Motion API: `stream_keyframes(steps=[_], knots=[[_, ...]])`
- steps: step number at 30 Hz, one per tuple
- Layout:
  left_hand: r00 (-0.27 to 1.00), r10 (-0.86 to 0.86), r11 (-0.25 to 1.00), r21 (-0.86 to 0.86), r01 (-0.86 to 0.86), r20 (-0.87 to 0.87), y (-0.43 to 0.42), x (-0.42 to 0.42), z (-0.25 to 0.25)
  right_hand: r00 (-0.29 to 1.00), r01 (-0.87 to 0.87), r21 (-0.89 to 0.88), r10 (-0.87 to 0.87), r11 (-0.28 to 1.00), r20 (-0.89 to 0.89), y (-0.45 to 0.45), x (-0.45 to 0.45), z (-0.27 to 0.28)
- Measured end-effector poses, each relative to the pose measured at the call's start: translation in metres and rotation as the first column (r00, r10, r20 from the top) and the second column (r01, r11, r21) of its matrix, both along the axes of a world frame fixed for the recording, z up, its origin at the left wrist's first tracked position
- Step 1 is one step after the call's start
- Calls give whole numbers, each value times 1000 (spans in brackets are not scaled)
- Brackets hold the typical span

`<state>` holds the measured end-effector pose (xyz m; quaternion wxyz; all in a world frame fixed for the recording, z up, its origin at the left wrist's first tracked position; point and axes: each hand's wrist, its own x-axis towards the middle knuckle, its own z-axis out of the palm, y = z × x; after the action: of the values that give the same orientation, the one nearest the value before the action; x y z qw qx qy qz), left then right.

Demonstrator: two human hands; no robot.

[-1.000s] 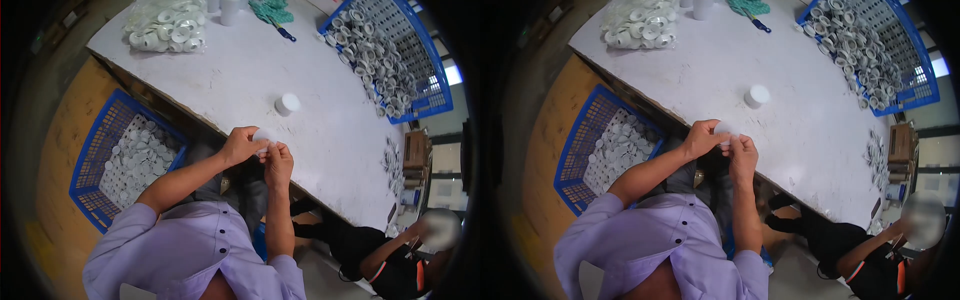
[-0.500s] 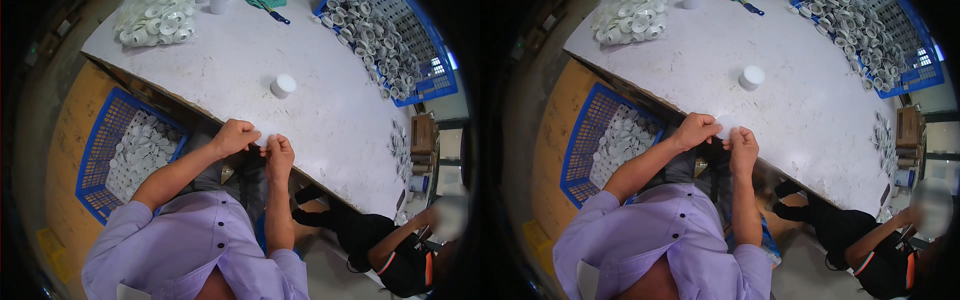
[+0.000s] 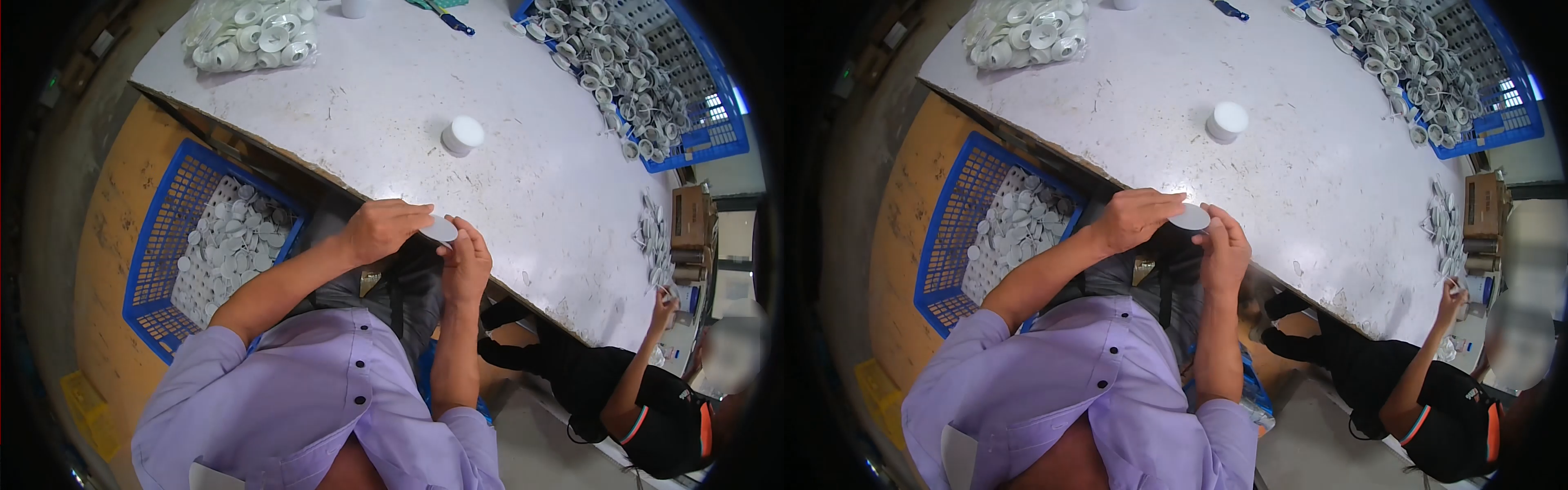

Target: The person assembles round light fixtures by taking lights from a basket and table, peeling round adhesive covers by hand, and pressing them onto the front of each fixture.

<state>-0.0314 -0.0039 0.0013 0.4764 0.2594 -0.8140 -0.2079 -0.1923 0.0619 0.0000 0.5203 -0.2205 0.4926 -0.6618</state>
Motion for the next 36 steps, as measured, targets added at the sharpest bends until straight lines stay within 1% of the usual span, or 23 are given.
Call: stream_keyframes(steps=[1,4,5,9,13,16,18,19,22,23,25,26,27,29,30,33,36], knots=[[999,23,992,-128,-18,33,-1,3,3,990,-33,9,32,999,136,2,-4,1],[999,18,939,-343,-4,39,-5,4,6,924,-253,9,239,967,299,6,-6,-1],[1000,4,937,-348,6,30,-4,4,6,955,-238,85,217,968,202,7,-1,-3],[1000,-25,926,-377,30,18,-4,3,5,971,-211,69,201,975,129,5,1,-3],[998,-48,922,-382,61,43,-5,-2,1,975,-212,102,203,972,92,7,-2,-4],[990,-78,927,-356,117,120,-5,-15,1,975,-210,106,200,972,100,7,-10,-7],[984,-114,942,-299,151,139,-4,-25,3,980,-189,108,181,976,83,10,-19,-8],[980,-130,944,-283,168,150,-5,-31,3,988,-155,95,154,983,21,12,-26,-11],[966,-192,957,-187,223,172,-6,-54,6,976,110,97,-89,989,-199,19,-64,-4],[962,-216,959,-149,242,168,-7,-64,7,945,242,109,-208,964,-251,24,-84,-8],[952,-263,956,-91,279,157,-8,-85,7,860,399,34,-361,916,-360,32,-128,-11],[947,-284,952,-72,298,152,-10,-98,4,789,456,18,-395,890,-471,33,-152,-11],[939,-309,946,-53,320,150,-11,-110,1,720,508,63,-383,859,-578,32,-167,1],[931,-338,940,-6,342,141,-11,-136,-4,635,527,-50,-431,849,-641,38,-208,-13],[929,-346,938,15,347,131,-11,-150,-6,587,524,-109,-452,844,-671,37,-223,-9],[914,-387,921,100,377,120,-11,-178,-14,363,499,-179,-391,848,-846,23,-269,2],[893,-432,899,150,413,129,-5,-189,-14,157,417,-280,-372,864,-915,-6,-332,-16]])
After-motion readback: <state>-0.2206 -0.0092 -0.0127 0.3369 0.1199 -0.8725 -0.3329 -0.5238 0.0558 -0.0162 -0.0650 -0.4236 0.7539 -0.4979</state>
